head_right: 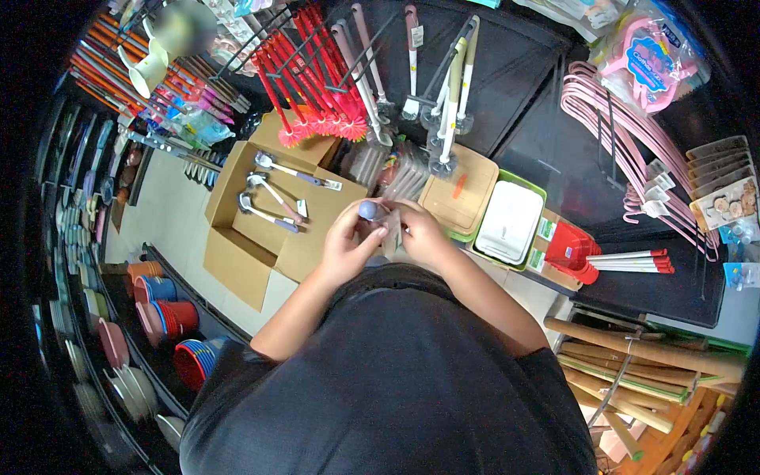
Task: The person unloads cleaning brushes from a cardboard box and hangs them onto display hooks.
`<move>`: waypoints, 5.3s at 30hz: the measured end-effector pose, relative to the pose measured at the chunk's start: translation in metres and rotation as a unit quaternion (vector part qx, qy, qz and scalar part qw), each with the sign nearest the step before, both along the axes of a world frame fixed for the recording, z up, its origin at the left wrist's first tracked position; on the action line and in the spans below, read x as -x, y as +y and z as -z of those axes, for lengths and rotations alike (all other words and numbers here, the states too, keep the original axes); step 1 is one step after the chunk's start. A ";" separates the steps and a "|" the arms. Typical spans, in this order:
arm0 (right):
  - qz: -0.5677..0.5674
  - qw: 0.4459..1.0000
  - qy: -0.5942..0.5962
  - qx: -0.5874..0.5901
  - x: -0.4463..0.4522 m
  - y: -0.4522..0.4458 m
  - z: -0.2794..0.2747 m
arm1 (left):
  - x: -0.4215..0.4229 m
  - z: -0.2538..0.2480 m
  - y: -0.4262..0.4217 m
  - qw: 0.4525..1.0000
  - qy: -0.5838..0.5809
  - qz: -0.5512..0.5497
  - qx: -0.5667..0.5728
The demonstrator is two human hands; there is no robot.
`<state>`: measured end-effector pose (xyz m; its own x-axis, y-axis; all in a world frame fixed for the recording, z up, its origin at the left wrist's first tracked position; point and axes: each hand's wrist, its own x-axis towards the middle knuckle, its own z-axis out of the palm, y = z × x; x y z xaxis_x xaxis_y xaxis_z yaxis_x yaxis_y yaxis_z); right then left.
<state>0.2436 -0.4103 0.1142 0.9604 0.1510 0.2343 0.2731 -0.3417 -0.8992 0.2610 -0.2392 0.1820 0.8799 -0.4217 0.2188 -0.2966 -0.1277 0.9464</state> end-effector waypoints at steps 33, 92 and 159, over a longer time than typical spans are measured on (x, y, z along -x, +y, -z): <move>0.348 0.752 0.557 0.061 0.159 0.031 0.178 | -0.230 0.033 -0.007 0.995 -0.014 0.091 0.027; 0.010 0.874 0.484 0.041 0.124 -0.155 0.243 | 0.016 0.346 0.251 0.774 0.469 -0.353 -0.237; -0.123 0.907 0.401 0.025 -0.014 -0.024 0.108 | 0.036 0.051 0.271 0.818 0.340 -0.261 -0.384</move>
<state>0.2580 -0.4340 0.0062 0.7539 0.3756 -0.5390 -0.3893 -0.4055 -0.8270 0.2249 0.0322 0.1311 0.7922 0.2666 -0.5490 0.5491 -0.7038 0.4506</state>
